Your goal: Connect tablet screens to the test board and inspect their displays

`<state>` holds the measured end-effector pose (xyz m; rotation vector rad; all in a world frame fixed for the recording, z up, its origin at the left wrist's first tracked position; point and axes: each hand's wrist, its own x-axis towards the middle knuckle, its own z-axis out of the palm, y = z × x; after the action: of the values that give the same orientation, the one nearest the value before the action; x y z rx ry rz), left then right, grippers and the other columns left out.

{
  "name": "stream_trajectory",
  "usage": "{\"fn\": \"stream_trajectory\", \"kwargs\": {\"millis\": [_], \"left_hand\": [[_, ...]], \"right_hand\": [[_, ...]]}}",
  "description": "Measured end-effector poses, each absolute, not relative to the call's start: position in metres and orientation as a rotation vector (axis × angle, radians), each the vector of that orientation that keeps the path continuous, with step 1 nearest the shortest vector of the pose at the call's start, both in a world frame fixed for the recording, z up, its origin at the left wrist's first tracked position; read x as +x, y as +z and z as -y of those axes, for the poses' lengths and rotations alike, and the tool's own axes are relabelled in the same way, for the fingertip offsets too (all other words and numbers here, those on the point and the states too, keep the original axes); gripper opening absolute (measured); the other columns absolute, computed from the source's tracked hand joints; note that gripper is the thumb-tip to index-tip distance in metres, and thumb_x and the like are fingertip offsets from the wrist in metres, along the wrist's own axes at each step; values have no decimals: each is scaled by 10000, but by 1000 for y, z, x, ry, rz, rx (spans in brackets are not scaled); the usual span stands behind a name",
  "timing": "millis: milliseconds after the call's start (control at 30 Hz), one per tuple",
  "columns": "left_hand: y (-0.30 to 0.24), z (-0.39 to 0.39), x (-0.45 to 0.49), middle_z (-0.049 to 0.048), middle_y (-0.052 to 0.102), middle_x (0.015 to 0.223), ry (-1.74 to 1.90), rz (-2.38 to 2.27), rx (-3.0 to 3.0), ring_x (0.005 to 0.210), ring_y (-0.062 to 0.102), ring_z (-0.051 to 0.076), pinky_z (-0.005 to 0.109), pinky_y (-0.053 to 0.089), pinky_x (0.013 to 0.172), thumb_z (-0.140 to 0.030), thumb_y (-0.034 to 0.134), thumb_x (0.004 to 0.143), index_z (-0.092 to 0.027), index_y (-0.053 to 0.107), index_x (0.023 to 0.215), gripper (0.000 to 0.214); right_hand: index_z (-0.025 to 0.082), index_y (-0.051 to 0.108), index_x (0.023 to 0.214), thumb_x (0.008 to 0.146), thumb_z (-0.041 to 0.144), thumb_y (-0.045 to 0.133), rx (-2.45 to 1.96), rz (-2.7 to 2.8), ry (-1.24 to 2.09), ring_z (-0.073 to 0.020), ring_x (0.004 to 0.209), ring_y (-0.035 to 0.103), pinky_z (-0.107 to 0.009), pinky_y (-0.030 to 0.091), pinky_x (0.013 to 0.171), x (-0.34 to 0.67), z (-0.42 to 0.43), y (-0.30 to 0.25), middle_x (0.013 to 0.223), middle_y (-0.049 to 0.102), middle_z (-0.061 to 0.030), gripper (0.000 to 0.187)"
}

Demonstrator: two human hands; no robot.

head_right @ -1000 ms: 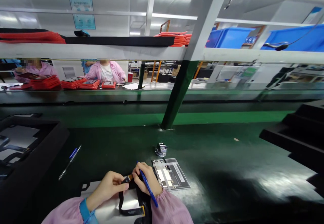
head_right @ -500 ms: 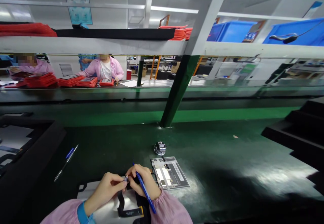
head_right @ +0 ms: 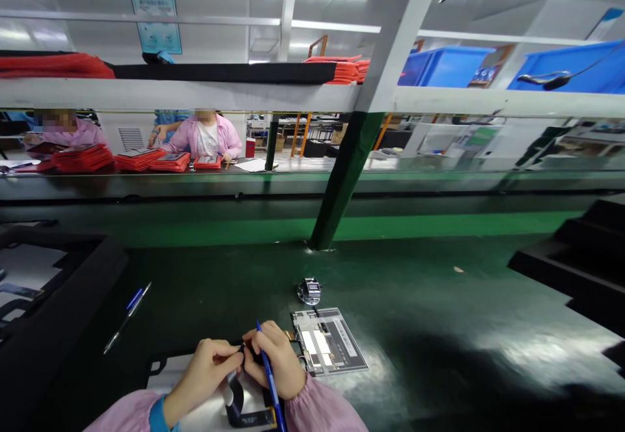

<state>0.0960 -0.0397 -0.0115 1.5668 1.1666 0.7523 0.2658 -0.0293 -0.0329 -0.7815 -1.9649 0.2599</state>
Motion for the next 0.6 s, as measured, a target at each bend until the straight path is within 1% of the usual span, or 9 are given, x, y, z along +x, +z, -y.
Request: {"fn": "stream_trajectory", "kwargs": {"millis": [133,200,333,467,600], "left_hand": [[-13,40,97,-19,471,527,768,-1153,1586,542,421,119,247,266,520,-348,523,788,-145,630,526,349],[-13,40,97,-24,454,515,769,-1159,1596,535,409,116,250,256,519,-340,518,789,-146,619,514,352],[-12,41,97,-10,506,529,769,-1163,1588,540,446,125,251,278,528,-342,514,791,-143,642,534,350],[-14,41,97,-1,530,536,772,-1160,1594,538,462,128,250,287,526,-342,513,792,-137,660,549,350],[-14,42,97,1,529,530,773,-1161,1578,535,472,130,244,300,522,-341,514,787,-135,659,545,349]], "right_hand": [[246,353,731,776,56,504,-770,1987,224,-169,692,618,-327,474,619,263,30,-36,860,687,-23,246],[246,355,738,787,55,485,-747,2000,217,-173,718,641,-328,471,618,262,31,-35,815,679,-17,236],[246,363,739,811,63,473,-708,2014,214,-183,743,670,-337,464,639,262,31,-32,698,632,12,225],[245,369,739,828,71,487,-697,2023,236,-189,780,679,-328,465,657,262,29,-33,681,620,19,228],[241,367,740,846,64,469,-688,2031,238,-185,795,673,-319,463,669,262,29,-35,694,620,8,229]]}}
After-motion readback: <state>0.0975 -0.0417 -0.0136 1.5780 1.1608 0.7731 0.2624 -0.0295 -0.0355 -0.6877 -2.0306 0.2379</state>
